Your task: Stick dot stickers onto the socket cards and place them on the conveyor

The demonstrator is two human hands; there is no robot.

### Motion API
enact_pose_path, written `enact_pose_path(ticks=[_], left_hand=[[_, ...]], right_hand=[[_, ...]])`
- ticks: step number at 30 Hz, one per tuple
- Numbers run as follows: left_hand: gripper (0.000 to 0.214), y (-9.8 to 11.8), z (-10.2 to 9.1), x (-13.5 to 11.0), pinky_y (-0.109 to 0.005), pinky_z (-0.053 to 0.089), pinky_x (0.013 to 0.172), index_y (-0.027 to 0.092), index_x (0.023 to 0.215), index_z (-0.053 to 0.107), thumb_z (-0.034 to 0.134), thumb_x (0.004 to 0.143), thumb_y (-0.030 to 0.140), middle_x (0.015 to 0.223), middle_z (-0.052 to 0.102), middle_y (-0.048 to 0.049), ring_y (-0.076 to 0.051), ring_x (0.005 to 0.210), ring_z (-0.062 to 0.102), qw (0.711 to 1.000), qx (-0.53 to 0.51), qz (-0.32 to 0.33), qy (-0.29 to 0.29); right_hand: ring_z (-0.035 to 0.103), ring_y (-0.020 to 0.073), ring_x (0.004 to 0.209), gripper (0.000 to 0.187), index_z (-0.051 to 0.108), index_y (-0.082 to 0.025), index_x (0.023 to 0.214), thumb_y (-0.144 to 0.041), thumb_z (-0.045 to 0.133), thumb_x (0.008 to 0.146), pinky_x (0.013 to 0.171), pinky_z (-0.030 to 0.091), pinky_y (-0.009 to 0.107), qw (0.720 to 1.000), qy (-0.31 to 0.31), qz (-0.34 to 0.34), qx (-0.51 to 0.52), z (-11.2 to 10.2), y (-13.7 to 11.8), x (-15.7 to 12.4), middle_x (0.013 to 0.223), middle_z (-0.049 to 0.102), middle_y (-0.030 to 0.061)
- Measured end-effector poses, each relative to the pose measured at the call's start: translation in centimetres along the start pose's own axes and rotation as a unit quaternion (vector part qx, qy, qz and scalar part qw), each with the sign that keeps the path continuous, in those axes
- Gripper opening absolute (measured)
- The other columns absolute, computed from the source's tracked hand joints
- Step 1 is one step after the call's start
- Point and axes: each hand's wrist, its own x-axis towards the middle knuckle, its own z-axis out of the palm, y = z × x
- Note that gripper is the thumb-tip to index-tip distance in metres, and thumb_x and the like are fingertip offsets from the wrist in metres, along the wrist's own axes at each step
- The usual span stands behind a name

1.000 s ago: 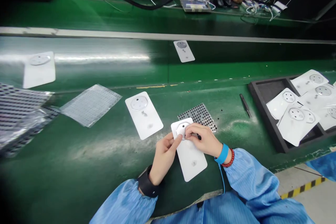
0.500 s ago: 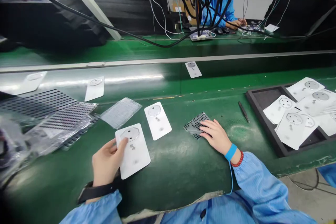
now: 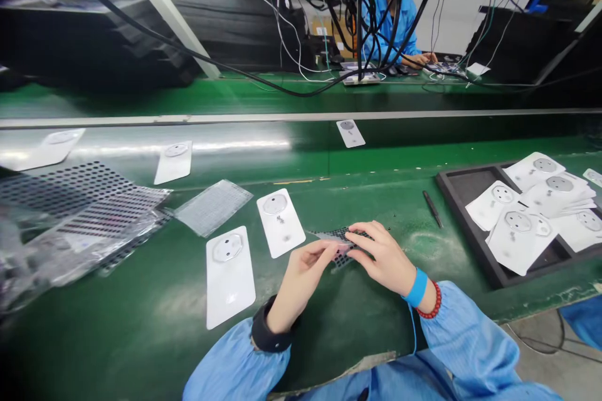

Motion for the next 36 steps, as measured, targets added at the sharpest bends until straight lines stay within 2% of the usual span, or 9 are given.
enact_pose_path(ticks=[5, 14, 19, 22, 25, 28, 30, 32, 36], left_hand=[[0.031, -1.0, -0.2, 0.7, -0.027, 0.052, 0.074, 0.015, 0.073, 0.075, 0.073, 0.072, 0.046, 0.075, 0.073, -0.0061, -0.018, 0.074, 0.063, 0.991, -0.111, -0.071, -0.008], [0.020, -2.1, -1.1, 1.2, -0.032, 0.054, 0.083, 0.013, 0.078, 0.070, 0.073, 0.073, 0.032, 0.083, 0.070, -0.0091, -0.019, 0.080, 0.067, 0.930, -0.237, -0.274, -0.063], [0.015, -2.5, -0.9, 1.8, -0.033, 0.054, 0.085, 0.016, 0.077, 0.065, 0.055, 0.085, 0.024, 0.086, 0.071, -0.0105, -0.017, 0.079, 0.069, 0.930, -0.163, -0.321, -0.077], [0.021, -2.2, -0.9, 1.9, -0.032, 0.054, 0.079, 0.017, 0.077, 0.065, 0.055, 0.085, 0.033, 0.086, 0.072, -0.0100, -0.019, 0.078, 0.069, 0.948, -0.068, -0.296, -0.092], [0.033, -1.3, -2.1, 2.6, -0.034, 0.051, 0.065, 0.017, 0.059, 0.064, 0.066, 0.076, 0.045, 0.061, 0.067, -0.0076, -0.023, 0.062, 0.066, 0.961, 0.085, -0.245, -0.096], [0.041, 0.7, -2.9, 5.8, -0.035, 0.047, 0.068, 0.021, 0.040, 0.050, 0.073, 0.070, 0.037, 0.044, 0.053, -0.0039, -0.028, 0.064, 0.064, 0.954, 0.249, -0.162, -0.047], [0.032, 2.4, -2.1, 9.8, -0.038, 0.047, 0.079, 0.019, 0.050, 0.055, 0.071, 0.075, 0.031, 0.059, 0.060, -0.0060, -0.029, 0.084, 0.065, 0.940, 0.325, -0.107, 0.004], [0.013, 4.2, 0.1, 14.9, -0.043, 0.045, 0.091, 0.015, 0.085, 0.065, 0.066, 0.083, 0.027, 0.090, 0.067, -0.0079, -0.026, 0.100, 0.062, 0.924, 0.374, -0.068, 0.039], [0.040, 7.1, 6.7, 24.6, -0.050, 0.045, 0.096, 0.014, 0.124, 0.054, 0.061, 0.090, 0.032, 0.129, 0.054, -0.0128, -0.028, 0.114, 0.055, 0.900, 0.422, -0.053, 0.090]], right_hand=[[0.061, 0.0169, 0.088, 0.012, 0.065, -0.018, 0.097, -0.018, 0.054, 0.094, 0.078, 0.054, 0.031, 0.999, 0.007, -0.012, 0.031, 1.3, -0.6, 0.6, 0.095, 0.064, 0.0076], [0.061, 0.0206, 0.086, 0.029, 0.063, -0.013, 0.096, -0.013, 0.034, 0.099, 0.073, 0.054, 0.032, 0.991, -0.079, -0.079, -0.078, 2.9, -0.4, -0.3, 0.094, 0.064, 0.0125], [0.058, 0.0204, 0.079, 0.032, 0.062, -0.014, 0.089, -0.016, 0.031, 0.100, 0.068, 0.053, 0.032, 0.984, -0.137, -0.083, -0.077, 3.8, 0.3, -0.6, 0.085, 0.062, 0.0108], [0.057, 0.0193, 0.078, 0.027, 0.058, -0.015, 0.087, -0.015, 0.034, 0.098, 0.069, 0.052, 0.030, 0.988, -0.136, -0.048, -0.045, 4.0, 1.4, -0.9, 0.085, 0.060, 0.0091], [0.057, 0.0174, 0.078, 0.022, 0.054, -0.016, 0.086, -0.014, 0.035, 0.097, 0.070, 0.052, 0.029, 0.994, -0.106, 0.013, 0.011, 3.7, 2.5, -1.5, 0.085, 0.059, 0.0077], [0.059, 0.0144, 0.079, 0.018, 0.053, -0.018, 0.084, -0.017, 0.041, 0.098, 0.072, 0.053, 0.025, 0.992, -0.051, 0.081, 0.080, 3.4, 3.0, -1.7, 0.086, 0.061, 0.0049], [0.061, 0.0129, 0.080, 0.019, 0.052, -0.019, 0.082, -0.020, 0.042, 0.098, 0.070, 0.053, 0.022, 0.985, -0.002, 0.121, 0.121, 3.3, 3.1, -1.6, 0.088, 0.061, 0.0047], [0.063, 0.0128, 0.081, 0.020, 0.052, -0.018, 0.082, -0.022, 0.042, 0.098, 0.067, 0.054, 0.021, 0.976, 0.049, 0.152, 0.147, 3.1, 3.0, -1.2, 0.090, 0.062, 0.0061], [0.064, 0.0155, 0.085, 0.019, 0.054, -0.018, 0.079, -0.022, 0.046, 0.096, 0.072, 0.055, 0.024, 0.959, 0.142, 0.180, 0.165, 2.5, 3.2, -0.8, 0.090, 0.062, 0.0074]])
